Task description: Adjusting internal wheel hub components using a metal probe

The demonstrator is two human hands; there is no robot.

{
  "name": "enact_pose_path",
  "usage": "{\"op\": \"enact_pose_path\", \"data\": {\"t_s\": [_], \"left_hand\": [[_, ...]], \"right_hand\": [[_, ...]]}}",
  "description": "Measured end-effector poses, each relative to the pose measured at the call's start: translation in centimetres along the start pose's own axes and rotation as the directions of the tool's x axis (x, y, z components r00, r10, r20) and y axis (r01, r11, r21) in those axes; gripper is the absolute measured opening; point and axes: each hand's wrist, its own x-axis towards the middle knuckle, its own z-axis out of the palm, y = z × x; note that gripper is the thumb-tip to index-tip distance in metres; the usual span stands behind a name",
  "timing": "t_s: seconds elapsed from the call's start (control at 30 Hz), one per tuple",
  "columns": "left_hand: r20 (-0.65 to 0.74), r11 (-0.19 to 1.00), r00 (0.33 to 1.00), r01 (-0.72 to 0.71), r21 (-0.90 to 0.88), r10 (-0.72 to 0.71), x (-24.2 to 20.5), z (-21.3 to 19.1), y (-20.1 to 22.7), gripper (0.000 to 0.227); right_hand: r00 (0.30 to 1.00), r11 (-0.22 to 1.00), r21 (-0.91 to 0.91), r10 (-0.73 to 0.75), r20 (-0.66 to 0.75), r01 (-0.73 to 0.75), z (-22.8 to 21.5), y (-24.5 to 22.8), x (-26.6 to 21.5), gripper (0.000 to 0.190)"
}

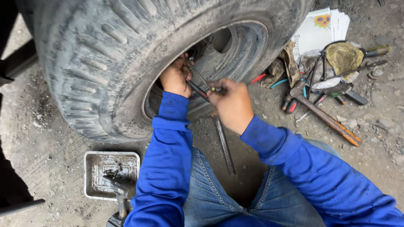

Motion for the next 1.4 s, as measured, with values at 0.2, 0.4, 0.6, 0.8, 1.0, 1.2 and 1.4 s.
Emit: {"op": "enact_pose_path", "data": {"t_s": [0.2, 0.4, 0.6, 0.8, 1.0, 1.2, 1.4], "left_hand": [[0.115, 0.998, 0.993, 0.042, -0.047, -0.036, -0.1, -0.6, 0.1, 0.016], [0.063, 0.977, 0.978, 0.195, 0.082, -0.200, 1.2, -3.9, -0.1, 0.017], [-0.078, 0.963, 0.984, 0.176, 0.203, -0.163, 0.1, -2.3, 1.0, 0.018], [0.087, 0.982, 0.987, 0.121, 0.143, -0.134, -0.7, -2.7, 1.2, 0.021], [0.097, 0.996, 0.995, 0.025, 0.088, -0.034, -1.5, -1.7, 0.5, 0.024], [0.079, 0.980, 0.996, 0.029, 0.197, -0.045, -3.5, -2.0, 1.6, 0.019], [0.119, 0.977, 0.990, 0.044, 0.209, -0.070, -3.3, -3.2, 3.0, 0.024]], "right_hand": [[0.992, 0.994, -0.096, 0.069, 0.103, -0.060, -1.6, -5.4, 0.3, 0.019], [0.813, 0.799, 0.171, 0.539, 0.220, -0.576, -0.4, -13.7, 5.5, 0.014], [0.839, 0.820, 0.219, 0.468, 0.277, -0.529, -0.3, -12.6, 5.5, 0.013], [0.968, 0.883, -0.452, -0.009, 0.249, 0.124, 2.0, -5.0, 2.3, 0.031], [0.994, 0.988, -0.151, 0.032, 0.100, -0.017, 2.3, -5.1, -3.6, 0.037], [0.989, 0.917, -0.398, 0.024, 0.146, 0.036, 2.8, -1.6, -3.2, 0.043], [0.984, 0.993, 0.098, 0.042, 0.172, -0.059, 2.3, 1.9, -2.3, 0.040]]}}
